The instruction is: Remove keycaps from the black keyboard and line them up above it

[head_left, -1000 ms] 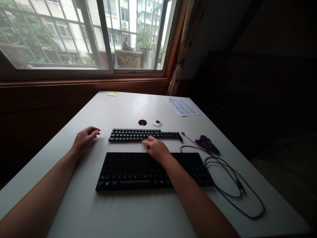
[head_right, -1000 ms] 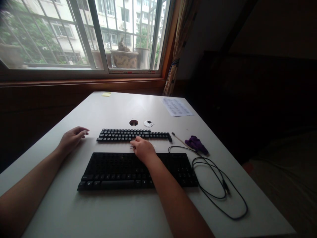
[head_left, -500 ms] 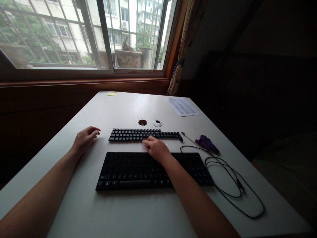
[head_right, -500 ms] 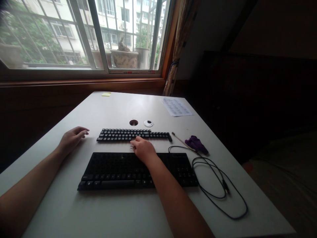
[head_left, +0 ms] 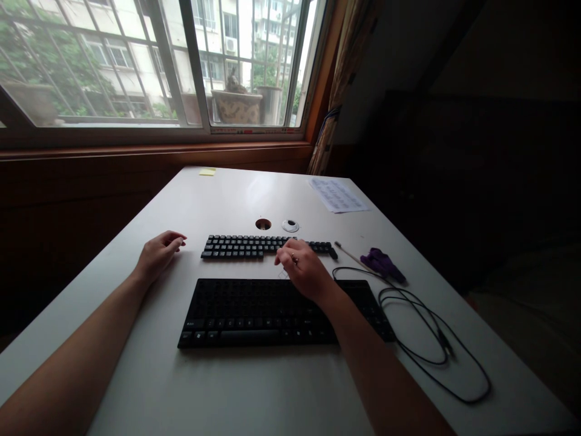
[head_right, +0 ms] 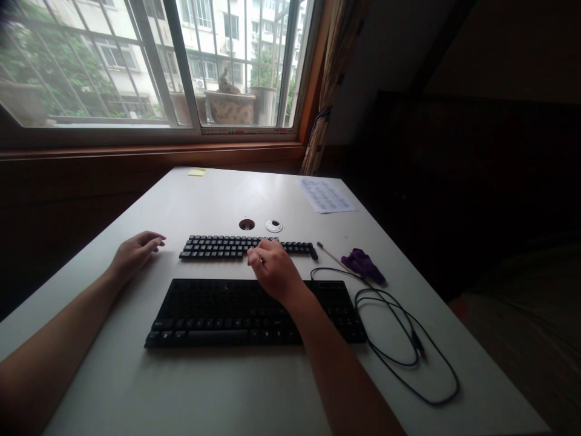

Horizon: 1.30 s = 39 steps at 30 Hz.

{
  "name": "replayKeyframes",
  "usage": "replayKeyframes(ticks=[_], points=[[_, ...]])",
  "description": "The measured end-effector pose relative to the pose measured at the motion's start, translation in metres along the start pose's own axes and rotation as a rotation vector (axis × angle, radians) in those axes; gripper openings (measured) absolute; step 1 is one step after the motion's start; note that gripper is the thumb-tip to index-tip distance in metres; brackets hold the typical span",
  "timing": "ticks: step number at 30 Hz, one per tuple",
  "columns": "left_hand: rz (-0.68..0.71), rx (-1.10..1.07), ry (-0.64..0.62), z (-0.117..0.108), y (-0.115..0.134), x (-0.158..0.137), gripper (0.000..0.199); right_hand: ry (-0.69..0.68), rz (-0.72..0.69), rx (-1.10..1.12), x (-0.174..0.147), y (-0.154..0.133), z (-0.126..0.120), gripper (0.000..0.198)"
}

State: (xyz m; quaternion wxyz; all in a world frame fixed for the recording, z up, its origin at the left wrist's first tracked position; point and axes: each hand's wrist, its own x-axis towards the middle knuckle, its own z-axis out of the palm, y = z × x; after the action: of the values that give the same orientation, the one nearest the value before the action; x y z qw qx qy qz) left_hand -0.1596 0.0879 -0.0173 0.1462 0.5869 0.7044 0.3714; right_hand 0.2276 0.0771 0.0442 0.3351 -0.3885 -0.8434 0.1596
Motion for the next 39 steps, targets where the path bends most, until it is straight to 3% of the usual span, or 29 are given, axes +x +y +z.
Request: replayKeyframes(ticks=[6,16,24,29,34,39], points=[[0.0,-0.004,-0.001,0.0,-0.001,0.0,0.037,-0.239,0.179,0.234,-0.005,-0.016,-0.02,0.058],[0.001,-0.004,-0.006,0.0,-0.001,0.0,0.035,-0.424,0.319,0.237,-0.009,-0.016,-0.014,0.056],[-0.003,-0.005,-0.023,0.0,-0.001,-0.001,0.037,-0.563,0.35,0.248,-0.012,-0.021,-0.011,0.057],[0.002,0.003,-0.018,0.0,-0.002,-0.001,0.038,-0.585,0.292,0.242,-0.016,-0.024,-0.011,0.056],[0.005,0.007,-0.012,0.0,-0.004,0.0,0.036,-0.642,0.43,0.377,-0.014,-0.013,-0.018,0.054],[0.015,-0.001,-0.016,0.001,-0.004,0.0,0.038,-0.665,0.436,0.477,-0.008,-0.001,-0.019,0.053]])
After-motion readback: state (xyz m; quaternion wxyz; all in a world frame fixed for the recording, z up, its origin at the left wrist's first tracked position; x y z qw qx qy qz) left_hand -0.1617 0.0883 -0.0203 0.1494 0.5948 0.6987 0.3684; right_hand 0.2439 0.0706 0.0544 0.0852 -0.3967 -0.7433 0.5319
